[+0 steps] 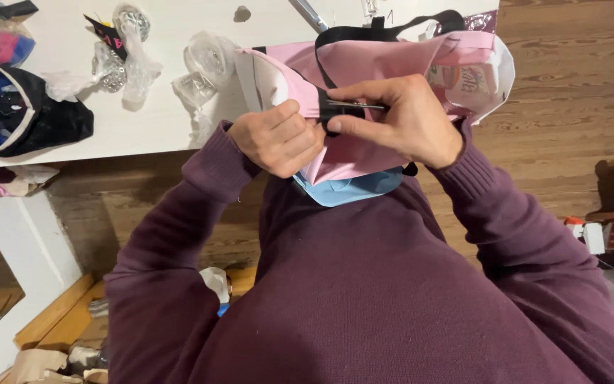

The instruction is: Sewing and finishing a fabric bag using a sewing machine and scissors.

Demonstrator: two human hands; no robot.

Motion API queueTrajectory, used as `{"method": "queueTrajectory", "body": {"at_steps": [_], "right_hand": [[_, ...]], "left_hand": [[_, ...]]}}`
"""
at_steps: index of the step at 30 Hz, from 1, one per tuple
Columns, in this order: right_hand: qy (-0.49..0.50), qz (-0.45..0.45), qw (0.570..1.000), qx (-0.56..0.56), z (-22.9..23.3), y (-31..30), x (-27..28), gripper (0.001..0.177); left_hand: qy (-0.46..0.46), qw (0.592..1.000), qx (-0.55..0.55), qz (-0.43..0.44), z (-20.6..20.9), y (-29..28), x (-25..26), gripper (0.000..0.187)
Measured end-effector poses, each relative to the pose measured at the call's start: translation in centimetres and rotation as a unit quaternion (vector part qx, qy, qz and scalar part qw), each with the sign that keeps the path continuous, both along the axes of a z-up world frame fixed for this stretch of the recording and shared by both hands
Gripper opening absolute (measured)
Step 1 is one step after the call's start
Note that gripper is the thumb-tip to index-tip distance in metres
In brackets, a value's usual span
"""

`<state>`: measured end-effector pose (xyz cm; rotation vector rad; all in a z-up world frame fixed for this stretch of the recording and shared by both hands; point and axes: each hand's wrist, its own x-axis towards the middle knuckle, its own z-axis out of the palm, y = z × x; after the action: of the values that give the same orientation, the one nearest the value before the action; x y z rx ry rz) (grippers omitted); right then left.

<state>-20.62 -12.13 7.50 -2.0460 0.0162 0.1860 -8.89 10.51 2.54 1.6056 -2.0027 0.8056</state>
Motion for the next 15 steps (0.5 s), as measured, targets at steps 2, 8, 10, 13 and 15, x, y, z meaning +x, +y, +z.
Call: {"method": "queueTrajectory", "body": {"at_steps": [2, 8, 10, 13, 15], "right_hand": [[-0.003, 0.009, 1.000, 0.007, -0.3, 0.5, -0.3, 0.035], [0.088, -0.134, 0.987, 0.012, -1.0, 0.3, -2.0, 0.016], [0.061, -0.117, 0.989, 0.063, -1.9, -0.6, -2.9, 0.011], [0.081, -0.146, 0.978, 0.121, -1.9, -1.2, -4.2, 0.011], [0.090, -0.155, 0.977, 0.112, -1.6, -1.9, -5.1, 0.010]], "left_hand": [[-0.002, 1.000, 0.007, 0.002, 0.3, 0.1, 0.0, 0.004], [0.008, 1.000, 0.002, 0.002, 0.2, 0.1, -0.2, 0.005], [-0.007, 1.000, -0.006, 0.007, 0.3, 0.2, -0.3, 0.006], [0.006, 1.000, -0.005, -0.007, -0.2, 0.2, -0.4, 0.004], [0.012, 1.000, -0.005, 0.003, 0.1, 0.4, -0.4, 0.006]]}}
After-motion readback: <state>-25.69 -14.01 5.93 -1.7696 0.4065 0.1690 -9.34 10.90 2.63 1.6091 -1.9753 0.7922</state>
